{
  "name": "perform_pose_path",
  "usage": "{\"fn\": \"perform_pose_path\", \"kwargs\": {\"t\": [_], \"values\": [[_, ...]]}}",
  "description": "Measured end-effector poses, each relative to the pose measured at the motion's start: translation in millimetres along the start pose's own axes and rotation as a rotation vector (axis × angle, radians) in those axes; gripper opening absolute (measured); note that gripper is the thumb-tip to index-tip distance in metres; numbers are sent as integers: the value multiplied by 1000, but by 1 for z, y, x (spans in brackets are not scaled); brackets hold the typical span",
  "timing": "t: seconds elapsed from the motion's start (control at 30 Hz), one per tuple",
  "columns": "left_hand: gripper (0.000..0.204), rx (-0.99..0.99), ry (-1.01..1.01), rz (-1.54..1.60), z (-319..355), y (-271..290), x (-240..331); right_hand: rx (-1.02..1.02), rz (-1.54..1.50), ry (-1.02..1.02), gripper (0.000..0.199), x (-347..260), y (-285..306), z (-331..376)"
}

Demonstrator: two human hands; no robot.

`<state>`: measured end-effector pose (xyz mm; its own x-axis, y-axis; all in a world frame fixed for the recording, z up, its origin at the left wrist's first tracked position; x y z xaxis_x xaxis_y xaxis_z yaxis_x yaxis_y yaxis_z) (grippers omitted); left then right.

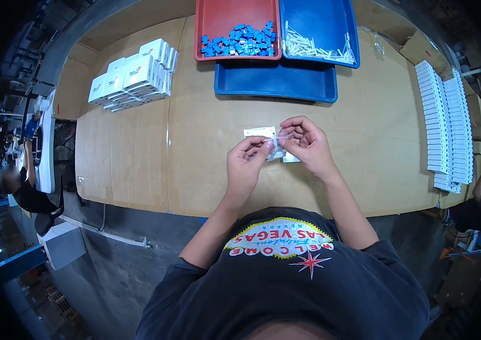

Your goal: The person is assembling and packaging small electronic components into white boxes.

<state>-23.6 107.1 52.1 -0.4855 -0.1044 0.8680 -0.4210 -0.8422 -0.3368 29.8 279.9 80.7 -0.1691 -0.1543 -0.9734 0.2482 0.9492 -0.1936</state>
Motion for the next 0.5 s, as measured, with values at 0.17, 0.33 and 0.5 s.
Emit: {"fn": "perform_pose_path", "kwargs": {"t": [0.17,0.33,0.5], "values": [[17,7,-38,127,-2,1,1,41,-99,-122,16,8,3,-1],[18,25,12,113,-1,4,3,54,-129,-157,9,17,5,4],[22,55,-28,46,1,6,4,60,-167,-158,10,21,1,4]]}}
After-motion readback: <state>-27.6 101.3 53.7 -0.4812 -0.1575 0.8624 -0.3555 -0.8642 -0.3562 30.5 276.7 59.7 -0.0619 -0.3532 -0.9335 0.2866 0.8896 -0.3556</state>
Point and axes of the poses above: each hand's wrist, its own z-axis away from the middle knuckle, its own y-axis out of the back of the hand, x = y × z, the point moved 3 cm from there along -z, towards the middle knuckle, and after that the axes turned 13 degrees about y, right-handed, at the moved point
